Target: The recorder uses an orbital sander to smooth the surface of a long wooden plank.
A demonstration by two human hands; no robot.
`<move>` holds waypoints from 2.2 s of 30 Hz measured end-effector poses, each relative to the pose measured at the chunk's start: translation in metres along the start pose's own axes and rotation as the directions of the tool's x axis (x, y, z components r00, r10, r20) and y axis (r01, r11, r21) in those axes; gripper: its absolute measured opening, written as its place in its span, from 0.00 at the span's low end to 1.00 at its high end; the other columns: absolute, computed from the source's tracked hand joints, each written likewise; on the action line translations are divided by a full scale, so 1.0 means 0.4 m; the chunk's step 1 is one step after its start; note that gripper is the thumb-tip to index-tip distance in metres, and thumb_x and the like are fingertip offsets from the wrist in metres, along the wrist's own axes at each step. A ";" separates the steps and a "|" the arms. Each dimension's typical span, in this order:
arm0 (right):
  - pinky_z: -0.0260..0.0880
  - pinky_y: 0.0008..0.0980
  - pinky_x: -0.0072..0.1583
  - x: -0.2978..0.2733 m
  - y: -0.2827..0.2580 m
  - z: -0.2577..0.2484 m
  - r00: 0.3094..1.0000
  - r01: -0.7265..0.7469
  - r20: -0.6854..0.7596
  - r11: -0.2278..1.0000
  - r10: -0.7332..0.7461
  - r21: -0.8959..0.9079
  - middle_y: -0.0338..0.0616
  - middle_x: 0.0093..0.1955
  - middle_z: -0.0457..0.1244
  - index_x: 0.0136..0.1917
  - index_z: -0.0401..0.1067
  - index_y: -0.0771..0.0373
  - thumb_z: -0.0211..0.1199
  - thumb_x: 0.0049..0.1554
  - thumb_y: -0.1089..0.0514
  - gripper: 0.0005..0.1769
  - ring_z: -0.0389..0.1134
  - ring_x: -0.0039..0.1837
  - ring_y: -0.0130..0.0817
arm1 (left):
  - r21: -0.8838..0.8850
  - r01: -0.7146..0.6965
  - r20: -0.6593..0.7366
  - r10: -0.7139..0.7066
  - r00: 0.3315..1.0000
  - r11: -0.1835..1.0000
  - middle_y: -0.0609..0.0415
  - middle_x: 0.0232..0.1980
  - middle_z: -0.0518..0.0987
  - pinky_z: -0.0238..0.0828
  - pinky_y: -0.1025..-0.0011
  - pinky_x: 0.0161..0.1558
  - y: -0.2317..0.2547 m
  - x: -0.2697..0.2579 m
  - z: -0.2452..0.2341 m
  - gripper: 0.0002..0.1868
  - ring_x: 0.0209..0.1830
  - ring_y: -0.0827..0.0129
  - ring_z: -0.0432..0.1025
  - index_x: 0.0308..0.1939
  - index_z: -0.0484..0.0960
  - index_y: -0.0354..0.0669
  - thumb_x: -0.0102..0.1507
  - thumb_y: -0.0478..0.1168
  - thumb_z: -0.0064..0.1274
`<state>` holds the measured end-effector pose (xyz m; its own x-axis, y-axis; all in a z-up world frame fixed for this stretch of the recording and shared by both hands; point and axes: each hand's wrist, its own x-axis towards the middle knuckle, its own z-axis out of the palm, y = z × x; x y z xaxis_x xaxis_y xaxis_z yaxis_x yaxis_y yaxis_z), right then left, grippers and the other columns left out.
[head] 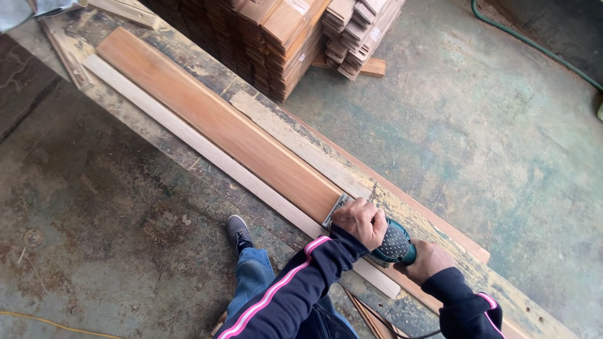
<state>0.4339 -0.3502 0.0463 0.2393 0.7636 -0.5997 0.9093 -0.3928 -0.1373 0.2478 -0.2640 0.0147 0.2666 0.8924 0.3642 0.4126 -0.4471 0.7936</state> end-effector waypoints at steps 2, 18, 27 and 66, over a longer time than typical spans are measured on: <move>0.75 0.45 0.53 0.031 -0.063 -0.014 1.000 0.029 -0.001 1.000 -0.029 0.004 0.50 0.41 0.73 0.51 0.78 0.51 0.77 0.40 0.44 0.25 0.75 0.48 0.49 | -0.041 -0.039 -0.062 0.037 0.997 0.998 0.44 0.31 0.77 0.72 0.56 0.32 -0.031 0.036 -0.056 0.06 0.30 0.50 0.75 0.31 0.78 0.40 0.62 0.38 0.52; 0.75 0.44 0.54 0.207 -0.561 -0.133 0.991 0.131 0.032 0.991 -0.132 0.018 0.50 0.44 0.72 0.50 0.80 0.51 0.75 0.42 0.46 0.22 0.75 0.49 0.49 | 0.068 0.057 -0.052 -0.054 0.997 0.996 0.47 0.33 0.79 0.71 0.55 0.34 -0.349 0.235 -0.375 0.10 0.33 0.48 0.76 0.28 0.76 0.41 0.63 0.40 0.51; 0.74 0.46 0.56 0.289 -0.867 -0.126 0.996 0.094 -0.021 0.992 -0.092 0.085 0.52 0.44 0.72 0.48 0.80 0.51 0.69 0.45 0.50 0.17 0.74 0.50 0.50 | 0.114 0.011 0.105 -0.023 0.994 0.993 0.45 0.32 0.78 0.69 0.53 0.35 -0.537 0.375 -0.631 0.10 0.33 0.47 0.75 0.29 0.77 0.42 0.65 0.39 0.49; 0.73 0.46 0.56 0.129 -0.690 -0.037 0.969 -0.241 -0.010 0.952 0.248 0.189 0.48 0.46 0.72 0.54 0.77 0.45 0.76 0.40 0.45 0.27 0.73 0.53 0.49 | 0.102 -0.040 0.622 -0.033 0.782 0.994 0.38 0.30 0.82 0.74 0.48 0.41 -0.451 0.357 -0.422 0.25 0.32 0.42 0.78 0.28 0.87 0.42 0.64 0.54 0.43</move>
<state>0.2001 -0.1949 0.0651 0.4603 0.6475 -0.6073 0.7435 -0.6550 -0.1349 0.0645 -0.0456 0.0058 0.7369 0.6746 -0.0440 0.4886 -0.4865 0.7243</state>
